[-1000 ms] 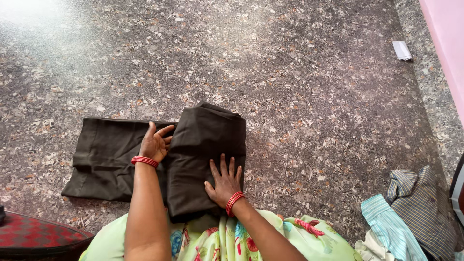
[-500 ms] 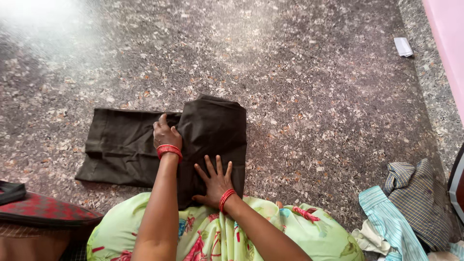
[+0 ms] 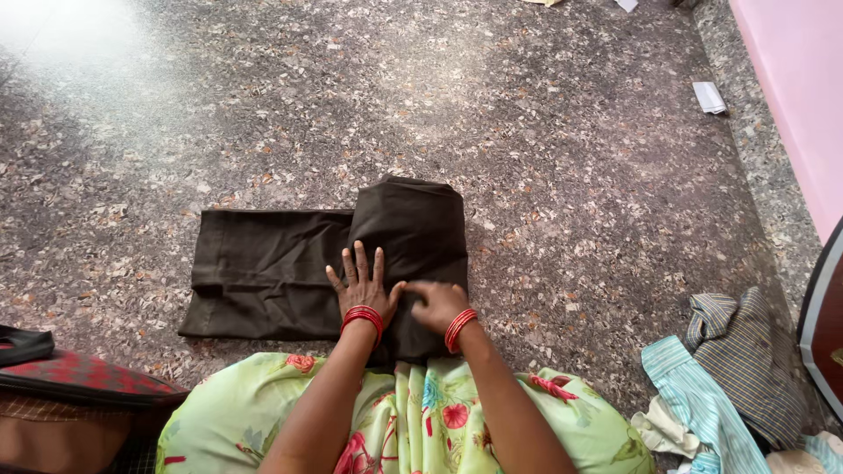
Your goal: The person folds a grey polo shirt and a pair of dark trousers on the floor and then places them inside a bag.
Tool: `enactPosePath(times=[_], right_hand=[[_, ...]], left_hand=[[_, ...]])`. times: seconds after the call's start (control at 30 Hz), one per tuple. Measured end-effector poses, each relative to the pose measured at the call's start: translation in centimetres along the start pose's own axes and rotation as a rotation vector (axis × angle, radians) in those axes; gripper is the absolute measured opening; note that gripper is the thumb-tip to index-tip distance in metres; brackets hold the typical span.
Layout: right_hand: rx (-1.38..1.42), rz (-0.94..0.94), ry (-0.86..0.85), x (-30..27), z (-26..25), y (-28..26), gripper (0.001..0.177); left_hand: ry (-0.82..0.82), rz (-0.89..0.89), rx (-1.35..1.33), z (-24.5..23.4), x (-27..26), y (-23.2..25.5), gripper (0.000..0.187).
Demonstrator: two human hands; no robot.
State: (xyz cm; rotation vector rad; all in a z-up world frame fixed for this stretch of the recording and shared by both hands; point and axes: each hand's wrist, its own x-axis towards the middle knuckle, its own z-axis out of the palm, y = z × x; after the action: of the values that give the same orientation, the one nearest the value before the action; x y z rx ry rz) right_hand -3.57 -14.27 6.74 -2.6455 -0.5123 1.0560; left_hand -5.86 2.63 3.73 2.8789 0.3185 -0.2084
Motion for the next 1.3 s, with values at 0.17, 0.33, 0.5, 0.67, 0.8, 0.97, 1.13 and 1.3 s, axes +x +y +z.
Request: enactPosePath(times=[0.17, 0.33, 0.5, 0.67, 0.8, 0.97, 1.13, 1.3], right_hand=[[0.060, -0.186, 1.014, 4.9, -4.4, -0.1, 0.054], [-0.213, -0.128, 1.022, 13.6, -7.3, -0.9, 0.072], [-0.169, -0.010, 0.847, 16.8, -8.7, -0.5, 0.094], [-0.130, 0.048, 0.604, 17.9, -11.1, -0.5, 0.093], [0.100, -0.103, 0.564, 18.7, -10.6, 0.0, 0.080], [0.484, -0.168, 0.209, 18.4, -12.4, 1.7, 0.075], [-0.135, 0.037, 0.613, 21.4, -8.9, 1.4, 0.076], [-0.042, 0.103, 0.726, 23.5, -6.9, 2.1, 0.086]], left_hand=[[0.038, 0.057, 0.076, -0.4, -0.2, -0.2, 0.092], [0.126, 0.054, 0.062, 0.0, -0.2, -0.2, 0.091], [0.186, 0.059, 0.041, 0.7, 0.0, -0.2, 0.092], [0.208, 0.049, 0.016, 1.1, 0.2, -0.2, 0.092], [0.247, 0.051, -0.021, 1.1, 0.0, -0.2, 0.095], [0.191, 0.056, -0.021, 1.3, 0.2, -0.4, 0.097], [0.218, 0.063, -0.028, 1.3, 0.4, -0.2, 0.093], [0.194, 0.067, 0.003, 1.2, 0.4, -0.3, 0.086]])
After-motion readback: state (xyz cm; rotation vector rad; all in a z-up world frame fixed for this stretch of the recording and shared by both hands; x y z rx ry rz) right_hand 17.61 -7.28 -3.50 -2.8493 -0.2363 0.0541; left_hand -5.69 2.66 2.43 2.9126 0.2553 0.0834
